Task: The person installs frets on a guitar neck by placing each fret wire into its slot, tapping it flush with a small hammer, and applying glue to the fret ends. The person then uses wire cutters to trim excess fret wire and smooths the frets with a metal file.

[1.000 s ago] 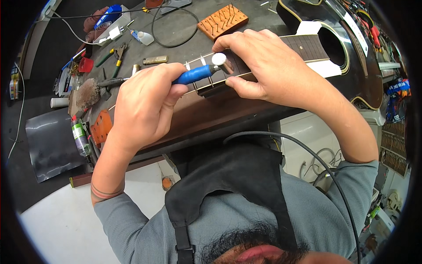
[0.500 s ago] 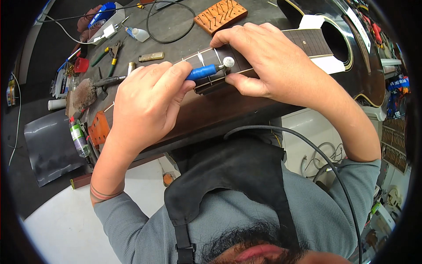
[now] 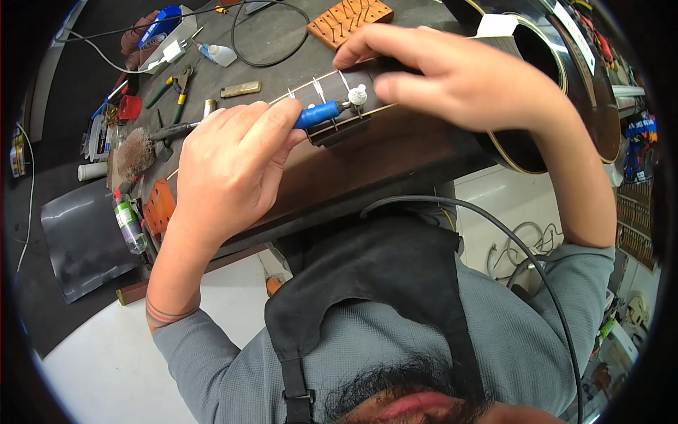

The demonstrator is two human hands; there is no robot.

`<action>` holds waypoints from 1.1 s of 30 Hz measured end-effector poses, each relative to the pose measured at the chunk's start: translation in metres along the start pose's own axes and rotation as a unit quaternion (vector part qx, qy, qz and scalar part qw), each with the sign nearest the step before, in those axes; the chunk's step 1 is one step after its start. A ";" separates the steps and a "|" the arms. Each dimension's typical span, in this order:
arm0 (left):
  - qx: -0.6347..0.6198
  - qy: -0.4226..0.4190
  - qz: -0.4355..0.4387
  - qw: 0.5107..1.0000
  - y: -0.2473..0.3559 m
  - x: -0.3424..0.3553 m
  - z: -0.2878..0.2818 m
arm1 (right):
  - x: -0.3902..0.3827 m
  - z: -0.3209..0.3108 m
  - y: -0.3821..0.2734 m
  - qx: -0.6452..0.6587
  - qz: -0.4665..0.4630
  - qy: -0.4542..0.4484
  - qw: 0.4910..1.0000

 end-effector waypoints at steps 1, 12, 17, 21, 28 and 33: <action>-0.003 -0.005 -0.001 1.000 0.000 -0.001 0.000 | 0.008 -0.002 -0.004 0.016 0.065 -0.038 0.997; -0.033 0.051 -0.002 0.998 -0.003 -0.008 -0.001 | 0.012 -0.025 -0.046 0.000 0.150 -0.142 0.978; -0.030 0.004 0.002 1.000 -0.002 0.000 -0.004 | 0.013 -0.027 -0.043 -0.007 0.144 -0.145 0.979; -0.116 0.130 -0.015 0.985 -0.003 -0.015 -0.001 | 0.011 -0.028 -0.044 -0.006 0.134 -0.149 0.980; -0.063 0.096 0.004 0.993 -0.005 -0.008 -0.003 | 0.016 -0.023 -0.045 -0.033 0.184 -0.152 0.971; -0.015 -0.015 -0.005 1.000 -0.003 0.002 0.001 | 0.011 -0.026 -0.043 -0.027 0.136 -0.148 0.979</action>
Point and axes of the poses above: each hand's wrist, its own x-axis towards the middle knuckle, its own z-axis out of the palm, y = z × x, the point moved 3 cm from there along x, towards the middle knuckle, and after that the axes turned 12 degrees about z, right-handed, at the moved point
